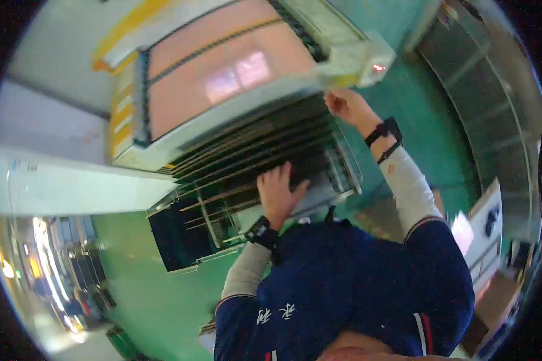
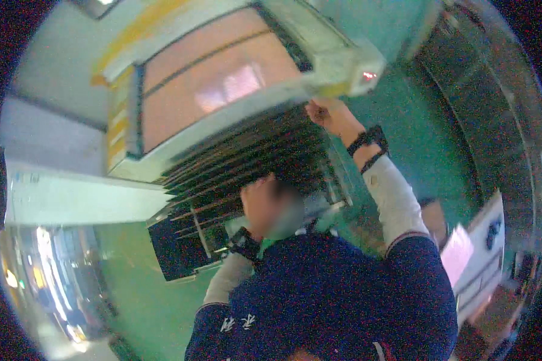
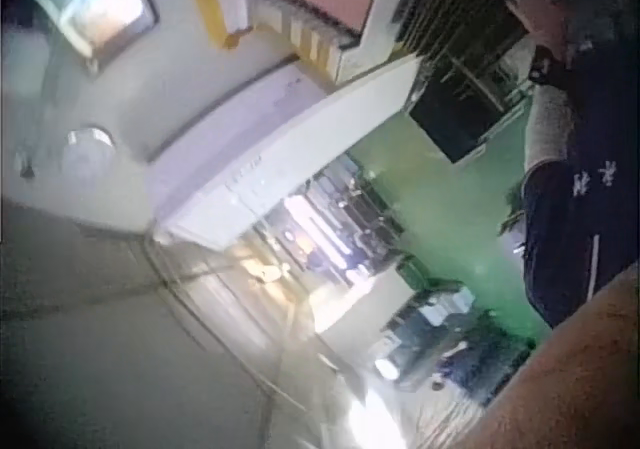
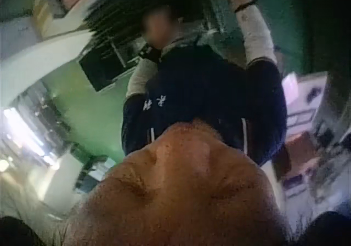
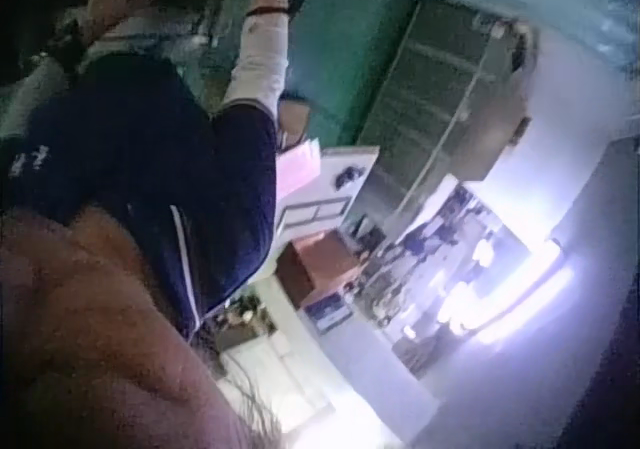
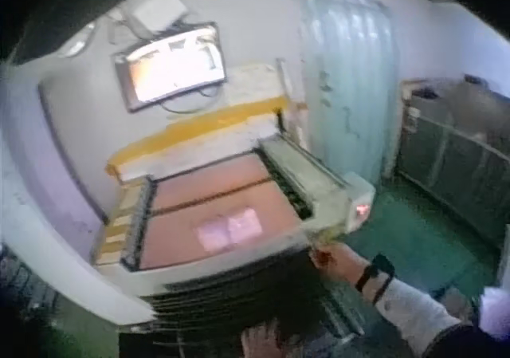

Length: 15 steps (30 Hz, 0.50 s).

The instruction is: Manually feeding and organizing thin metal sheets into a processing or sorting machine.

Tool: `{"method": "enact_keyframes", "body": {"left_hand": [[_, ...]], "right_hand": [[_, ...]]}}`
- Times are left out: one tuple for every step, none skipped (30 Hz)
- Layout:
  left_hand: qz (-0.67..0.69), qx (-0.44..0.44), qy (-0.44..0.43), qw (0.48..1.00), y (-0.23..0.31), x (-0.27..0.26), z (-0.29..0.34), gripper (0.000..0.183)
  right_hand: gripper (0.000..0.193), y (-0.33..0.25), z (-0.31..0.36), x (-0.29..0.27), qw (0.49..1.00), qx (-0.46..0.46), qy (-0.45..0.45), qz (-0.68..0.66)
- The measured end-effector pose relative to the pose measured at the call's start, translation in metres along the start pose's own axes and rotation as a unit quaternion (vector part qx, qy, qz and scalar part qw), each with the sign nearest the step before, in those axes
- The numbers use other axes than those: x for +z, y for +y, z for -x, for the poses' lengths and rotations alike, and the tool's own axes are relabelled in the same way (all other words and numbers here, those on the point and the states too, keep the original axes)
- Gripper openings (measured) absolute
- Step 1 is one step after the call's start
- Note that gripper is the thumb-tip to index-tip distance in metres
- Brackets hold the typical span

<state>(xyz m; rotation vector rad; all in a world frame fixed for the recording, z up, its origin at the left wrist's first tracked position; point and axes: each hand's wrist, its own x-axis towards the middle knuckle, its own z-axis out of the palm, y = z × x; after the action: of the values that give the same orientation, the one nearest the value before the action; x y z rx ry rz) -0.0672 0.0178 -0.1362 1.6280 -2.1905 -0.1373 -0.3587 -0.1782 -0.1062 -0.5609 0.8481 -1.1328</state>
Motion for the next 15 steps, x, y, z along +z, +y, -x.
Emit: {"method": "enact_keyframes", "body": {"left_hand": [[-0.022, -0.001, -0.010, 1.000, -0.001, 0.003, -0.001, 0.075], [-0.038, 0.006, -0.024, 0.999, 0.001, 0.005, -0.006, 0.075], [-0.038, -0.002, -0.044, 0.998, 0.003, 0.002, -0.010, 0.075], [-0.042, -0.015, -0.066, 0.997, 0.002, -0.002, -0.013, 0.075], [-0.055, -0.004, -0.053, 0.997, -0.004, 0.002, -0.009, 0.074], [-0.071, 0.005, -0.037, 0.997, -0.010, 0.005, -0.005, 0.073], [-0.071, 0.010, -0.032, 0.997, -0.009, 0.006, -0.007, 0.072], [-0.079, 0.009, -0.019, 0.997, -0.007, 0.005, -0.008, 0.071], [-0.073, 0.017, -0.037, 0.996, -0.005, 0.008, -0.007, 0.071], [-0.093, 0.030, -0.023, 0.995, 0.000, 0.010, -0.010, 0.069], [-0.107, 0.044, -0.003, 0.993, 0.005, 0.019, -0.018, 0.068], [-0.098, 0.056, -0.009, 0.994, 0.008, 0.026, -0.025, 0.068], [-0.105, 0.040, -0.021, 0.993, 0.001, 0.025, -0.015, 0.066], [-0.114, 0.021, -0.029, 0.993, -0.007, 0.015, -0.003, 0.064], [-0.123, 0.022, -0.037, 0.992, -0.008, 0.009, 0.003, 0.064]], "right_hand": [[0.019, -0.005, 0.018, -0.014, 1.000, -0.015, -0.009, 0.008], [0.019, -0.009, 0.030, -0.050, 0.994, -0.066, -0.057, 0.060], [0.018, -0.012, 0.041, -0.088, 0.982, -0.107, -0.106, 0.114], [0.017, -0.018, 0.059, -0.115, 0.986, -0.090, -0.090, 0.105], [0.016, -0.023, 0.085, -0.139, 0.990, -0.070, -0.075, 0.095], [0.016, -0.015, 0.116, -0.167, 0.994, -0.052, -0.042, 0.084], [0.014, -0.009, 0.148, -0.195, 0.990, -0.061, 0.123, 0.011], [0.012, -0.003, 0.170, -0.218, 0.957, -0.071, 0.274, -0.059], [0.011, 0.021, 0.203, -0.266, 0.946, -0.102, 0.302, 0.067], [0.011, 0.058, 0.253, -0.332, 0.917, -0.133, 0.323, 0.194], [0.013, 0.096, 0.315, -0.403, 0.926, -0.104, 0.304, 0.199], [0.016, 0.121, 0.361, -0.448, 0.935, -0.075, 0.282, 0.201], [0.015, 0.151, 0.364, -0.426, 0.914, -0.004, 0.399, 0.069], [0.015, 0.180, 0.377, -0.392, 0.861, 0.072, 0.499, -0.059], [0.016, 0.204, 0.398, -0.386, 0.850, 0.085, 0.515, -0.071]]}}
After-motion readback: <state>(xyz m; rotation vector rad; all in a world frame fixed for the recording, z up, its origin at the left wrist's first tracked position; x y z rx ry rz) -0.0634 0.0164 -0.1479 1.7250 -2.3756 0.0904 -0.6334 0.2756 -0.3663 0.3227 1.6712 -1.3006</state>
